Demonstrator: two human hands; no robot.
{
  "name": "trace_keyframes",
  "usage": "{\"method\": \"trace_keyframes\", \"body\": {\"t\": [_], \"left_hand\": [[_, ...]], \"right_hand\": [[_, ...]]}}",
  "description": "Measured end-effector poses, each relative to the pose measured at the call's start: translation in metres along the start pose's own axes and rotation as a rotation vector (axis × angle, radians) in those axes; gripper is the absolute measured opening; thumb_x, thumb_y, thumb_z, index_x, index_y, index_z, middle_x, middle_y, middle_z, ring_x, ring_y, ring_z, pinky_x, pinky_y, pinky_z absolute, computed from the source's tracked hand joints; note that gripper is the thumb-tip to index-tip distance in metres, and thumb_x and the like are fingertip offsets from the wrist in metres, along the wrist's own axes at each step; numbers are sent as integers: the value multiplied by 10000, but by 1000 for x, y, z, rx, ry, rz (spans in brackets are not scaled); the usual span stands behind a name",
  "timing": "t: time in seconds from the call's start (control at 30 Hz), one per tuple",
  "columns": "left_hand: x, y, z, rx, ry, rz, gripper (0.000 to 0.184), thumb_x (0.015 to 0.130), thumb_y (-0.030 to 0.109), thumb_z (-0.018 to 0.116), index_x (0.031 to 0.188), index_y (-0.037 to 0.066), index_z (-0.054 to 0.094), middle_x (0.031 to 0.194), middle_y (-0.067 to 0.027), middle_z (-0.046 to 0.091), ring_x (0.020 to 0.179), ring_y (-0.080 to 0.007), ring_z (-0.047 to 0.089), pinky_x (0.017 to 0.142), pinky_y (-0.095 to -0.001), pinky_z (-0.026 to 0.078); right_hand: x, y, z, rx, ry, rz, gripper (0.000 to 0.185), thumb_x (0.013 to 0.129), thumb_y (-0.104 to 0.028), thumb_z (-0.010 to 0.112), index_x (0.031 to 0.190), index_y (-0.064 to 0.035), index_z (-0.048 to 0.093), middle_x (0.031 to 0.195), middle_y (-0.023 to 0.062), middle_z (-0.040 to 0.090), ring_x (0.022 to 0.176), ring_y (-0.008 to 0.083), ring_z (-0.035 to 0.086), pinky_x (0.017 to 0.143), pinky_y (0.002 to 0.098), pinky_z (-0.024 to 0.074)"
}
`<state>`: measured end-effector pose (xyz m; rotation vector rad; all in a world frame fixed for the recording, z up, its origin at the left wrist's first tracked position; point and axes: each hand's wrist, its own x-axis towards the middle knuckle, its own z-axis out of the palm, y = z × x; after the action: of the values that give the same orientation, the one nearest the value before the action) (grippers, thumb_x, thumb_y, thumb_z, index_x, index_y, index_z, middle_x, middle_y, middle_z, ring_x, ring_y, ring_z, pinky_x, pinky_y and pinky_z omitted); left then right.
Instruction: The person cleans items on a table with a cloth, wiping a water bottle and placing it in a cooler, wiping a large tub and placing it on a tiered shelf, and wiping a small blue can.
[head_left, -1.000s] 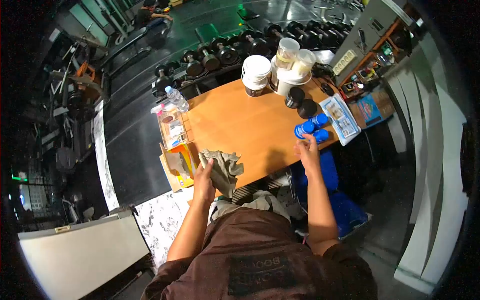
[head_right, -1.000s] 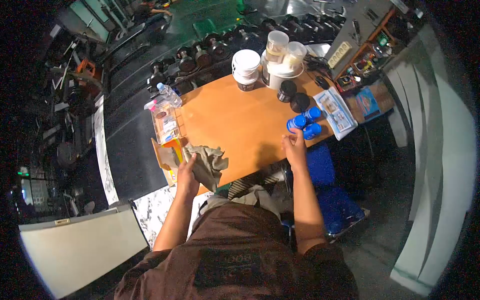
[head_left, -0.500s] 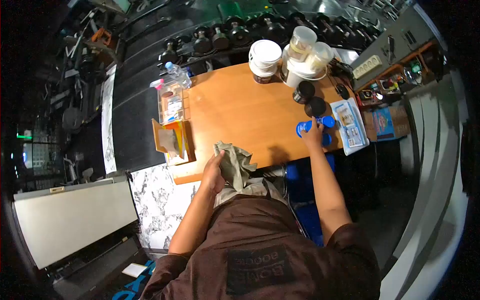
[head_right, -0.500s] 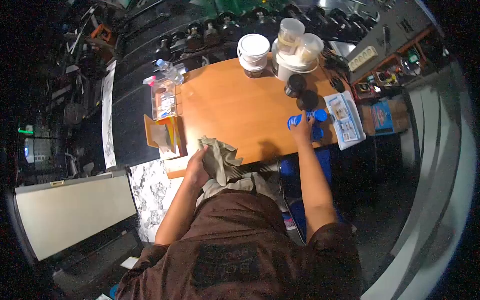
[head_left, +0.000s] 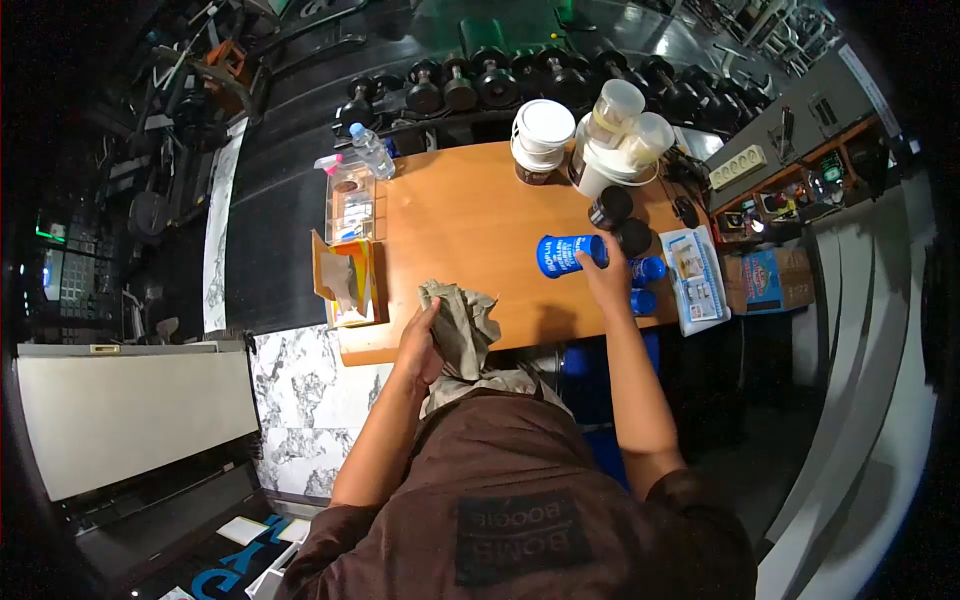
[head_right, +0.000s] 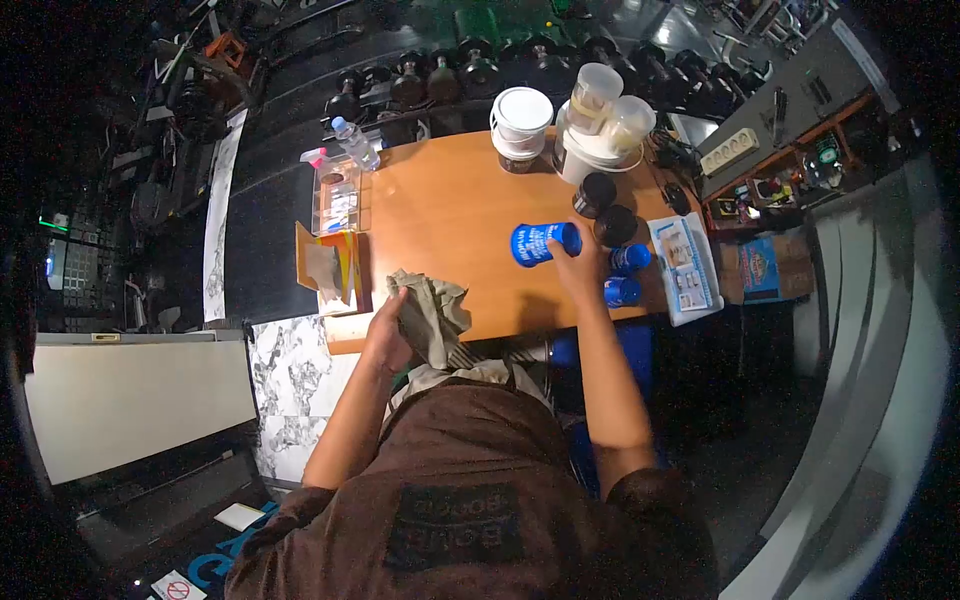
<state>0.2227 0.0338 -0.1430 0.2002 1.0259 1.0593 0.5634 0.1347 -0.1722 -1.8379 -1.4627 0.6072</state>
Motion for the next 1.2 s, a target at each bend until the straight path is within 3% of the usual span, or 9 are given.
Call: {"method": "trace_keyframes", "body": {"t": [0.07,0.1,0.33,0.53,0.63,0.77,1.0,1.1,1.2], "left_hand": [[-2,4,4,2,-7,10,417,1066,362,557,1362,69,536,1326,-151,643,1195,-337,648,1011,-549,526],[-6,7,8,-22,-43,16,426,1067,371,554,1371,74,526,1332,-146,640,1202,-337,644,1011,-549,524],[-36,26,43,-98,-144,214,447,1103,357,489,1427,50,485,1348,-165,621,1147,-322,669,978,-482,557],[-64,60,72,-28,-191,422,455,1115,359,455,1449,51,459,1348,-168,620,1130,-305,684,989,-456,555],[-61,74,71,43,-241,516,415,1113,302,471,1436,42,478,1315,-153,639,1096,-274,693,965,-413,555],[-44,79,62,210,-324,707,404,1072,164,514,1454,35,481,1295,-133,647,1139,-212,658,948,-343,523],[-66,94,78,900,-528,803,573,965,-105,547,1517,35,482,1642,-197,381,1545,-300,323,1215,-392,318],[-79,85,75,966,-552,744,595,941,-91,592,1511,46,491,1652,-196,359,1542,-334,324,1221,-399,314],[-97,82,68,1083,-631,732,590,915,-70,634,1482,39,513,1648,-192,361,1523,-367,346,1211,-401,336]], "right_hand": [[-7,-24,-6,447,-67,20,566,870,-228,788,1378,-87,581,1227,115,636,1086,276,636,933,405,528],[-19,-59,-21,644,-133,258,457,910,-203,753,1324,-81,604,1216,70,626,1059,189,618,906,377,540],[-46,-112,-30,1408,-245,445,292,933,-289,727,1162,-135,630,1068,30,658,987,180,664,871,446,571],[-54,-139,-16,1561,-285,467,418,949,-438,723,1180,-110,609,1034,68,684,983,249,705,874,462,591],[-66,-163,-12,1595,-486,453,710,970,-694,544,1275,-52,546,1148,183,688,1149,370,681,971,546,581],[-79,-172,-2,1439,-716,443,914,886,-851,390,1293,-46,540,1135,187,689,1033,346,721,881,654,591],[-89,-173,11,1496,-1040,451,708,1003,-697,449,1303,-70,589,1161,133,698,999,257,731,889,441,617],[-96,-170,20,1436,-686,387,632,1075,-582,420,1408,-63,556,1287,93,671,1151,211,676,958,374,582],[-96,-158,18,1458,-694,441,630,1076,-579,424,1397,-55,565,1294,99,666,1149,213,676,963,390,581]]}}
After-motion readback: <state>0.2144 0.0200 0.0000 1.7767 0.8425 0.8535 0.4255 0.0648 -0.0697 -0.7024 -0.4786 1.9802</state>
